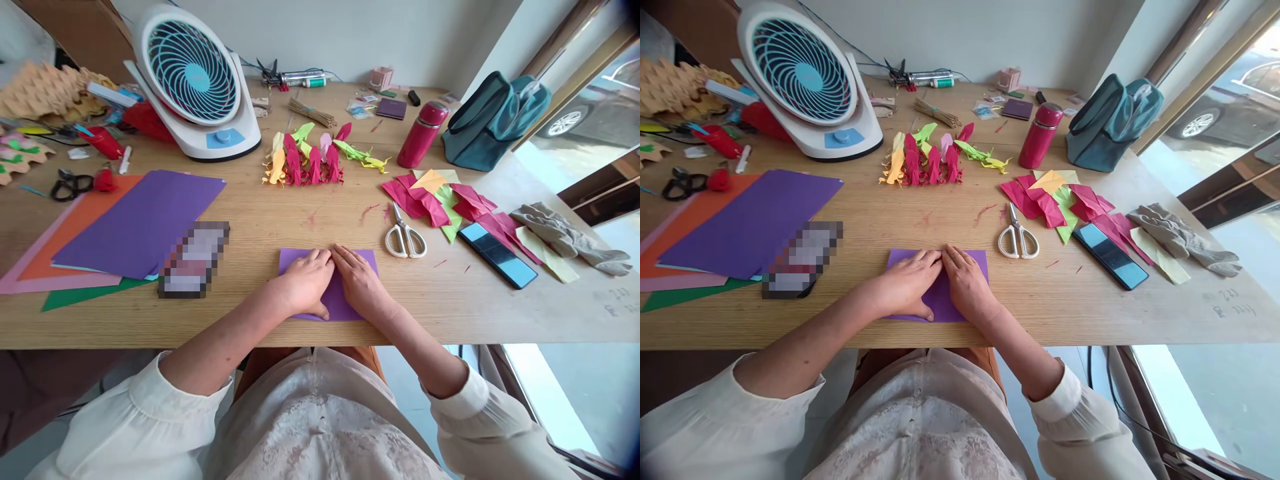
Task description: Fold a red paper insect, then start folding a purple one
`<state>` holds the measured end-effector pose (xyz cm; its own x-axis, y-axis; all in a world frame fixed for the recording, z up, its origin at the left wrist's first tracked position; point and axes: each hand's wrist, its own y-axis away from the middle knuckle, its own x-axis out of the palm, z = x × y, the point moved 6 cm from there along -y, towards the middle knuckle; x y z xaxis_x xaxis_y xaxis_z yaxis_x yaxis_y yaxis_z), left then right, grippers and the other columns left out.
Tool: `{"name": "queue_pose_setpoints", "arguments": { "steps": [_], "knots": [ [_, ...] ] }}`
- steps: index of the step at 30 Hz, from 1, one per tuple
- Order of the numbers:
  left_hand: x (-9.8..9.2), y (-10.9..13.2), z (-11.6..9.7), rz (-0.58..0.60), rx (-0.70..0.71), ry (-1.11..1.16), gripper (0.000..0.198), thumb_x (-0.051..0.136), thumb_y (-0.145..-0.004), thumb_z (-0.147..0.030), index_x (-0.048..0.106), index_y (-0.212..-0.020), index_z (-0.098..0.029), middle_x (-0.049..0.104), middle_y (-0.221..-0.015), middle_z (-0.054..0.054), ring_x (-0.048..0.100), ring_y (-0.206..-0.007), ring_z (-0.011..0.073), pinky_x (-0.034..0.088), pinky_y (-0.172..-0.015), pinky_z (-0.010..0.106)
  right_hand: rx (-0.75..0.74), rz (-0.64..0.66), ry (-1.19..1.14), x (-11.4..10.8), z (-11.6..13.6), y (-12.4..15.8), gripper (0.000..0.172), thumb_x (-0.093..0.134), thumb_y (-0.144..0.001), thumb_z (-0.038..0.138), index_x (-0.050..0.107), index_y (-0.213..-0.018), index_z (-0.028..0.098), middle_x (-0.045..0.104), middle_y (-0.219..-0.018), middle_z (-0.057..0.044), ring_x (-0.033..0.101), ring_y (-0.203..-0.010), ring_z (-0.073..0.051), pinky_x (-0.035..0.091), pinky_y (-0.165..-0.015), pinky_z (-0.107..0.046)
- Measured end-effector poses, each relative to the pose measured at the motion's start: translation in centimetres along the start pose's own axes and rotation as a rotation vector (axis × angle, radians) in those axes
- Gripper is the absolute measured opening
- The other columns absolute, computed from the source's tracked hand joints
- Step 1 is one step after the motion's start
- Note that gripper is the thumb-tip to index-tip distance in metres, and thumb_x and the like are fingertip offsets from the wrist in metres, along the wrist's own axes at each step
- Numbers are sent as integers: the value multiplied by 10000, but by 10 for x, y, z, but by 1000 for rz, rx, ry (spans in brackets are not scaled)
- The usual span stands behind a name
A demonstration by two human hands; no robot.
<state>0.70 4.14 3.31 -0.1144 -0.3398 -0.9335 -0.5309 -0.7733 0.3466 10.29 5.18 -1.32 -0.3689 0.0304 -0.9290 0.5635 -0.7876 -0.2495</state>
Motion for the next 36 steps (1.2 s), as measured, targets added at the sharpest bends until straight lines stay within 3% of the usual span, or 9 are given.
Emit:
{"name": "queue_pose_setpoints", "arguments": {
  "steps": [3, 6, 9, 12, 15, 20, 26, 36],
  "knots": [
    [4, 8, -8, -18, -11, 3, 963, 870, -669, -352, 381, -1464, -112, 403, -1567, 239, 396, -1458, 332, 371, -1149, 408, -30, -39, -4, 6, -5, 6, 517, 395, -940, 37, 499, -1444, -19, 481, -1521, -242, 424, -1455, -274, 394, -1187, -436],
    [15, 24, -29, -72, -82, -18, 810, 750, -824, -242, 357, -1500, -33, 349, -1591, 276, 333, -1503, 326, 309, -1211, 420, -53, -48, -4, 8, -6, 11, 488, 407, -962, 81, 521, -1426, -24, 473, -1524, -249, 419, -1458, -286, 386, -1191, -449],
    [32, 41, -57, -144, -101, -10, 812, 691, -886, -428, 363, -1524, -48, 315, -1611, 252, 327, -1505, 335, 313, -1220, 445, -67, -30, -12, 8, -7, 12, 496, 427, -972, 126, 509, -1450, 24, 451, -1546, -231, 406, -1466, -292, 390, -1183, -487],
    [49, 54, -70, -207, -95, -21, 890, 547, -926, -613, 298, -1565, -45, 234, -1644, 230, 246, -1537, 330, 263, -1249, 464, -63, -10, 2, 7, -6, 11, 510, 457, -946, 109, 525, -1449, 64, 441, -1554, -228, 413, -1460, -304, 394, -1174, -509],
    [64, 59, -71, -210, -80, -50, 953, 445, -938, -683, 251, -1575, -1, 175, -1658, 229, 180, -1554, 331, 203, -1275, 458, -46, -12, 31, 6, -4, 9, 520, 467, -922, 81, 544, -1436, 64, 455, -1544, -234, 422, -1452, -320, 399, -1170, -503],
    [74, 58, -72, -246, -51, -110, 1026, 392, -901, -770, 277, -1568, 1, 221, -1652, 217, 184, -1555, 329, 180, -1277, 458, -31, -25, 37, 6, -4, 8, 526, 434, -913, 53, 564, -1422, 77, 469, -1540, -213, 431, -1447, -315, 408, -1166, -502],
    [78, 59, -73, -297, -56, -165, 1149, 420, -836, -836, 224, -1576, 22, 214, -1651, 227, 215, -1544, 347, 199, -1268, 485, -26, -7, 28, 4, -3, 8, 536, 412, -910, 41, 567, -1423, 67, 459, -1540, -233, 429, -1447, -335, 406, -1169, -506],
    [80, 69, -64, -247, -65, -129, 1161, 481, -827, -813, 202, -1579, 26, 150, -1662, 228, 158, -1557, 351, 183, -1276, 496, -25, 10, 24, 4, -3, 8, 533, 399, -930, 43, 552, -1438, 83, 441, -1555, -222, 427, -1451, -323, 407, -1168, -509]
  ]
}}
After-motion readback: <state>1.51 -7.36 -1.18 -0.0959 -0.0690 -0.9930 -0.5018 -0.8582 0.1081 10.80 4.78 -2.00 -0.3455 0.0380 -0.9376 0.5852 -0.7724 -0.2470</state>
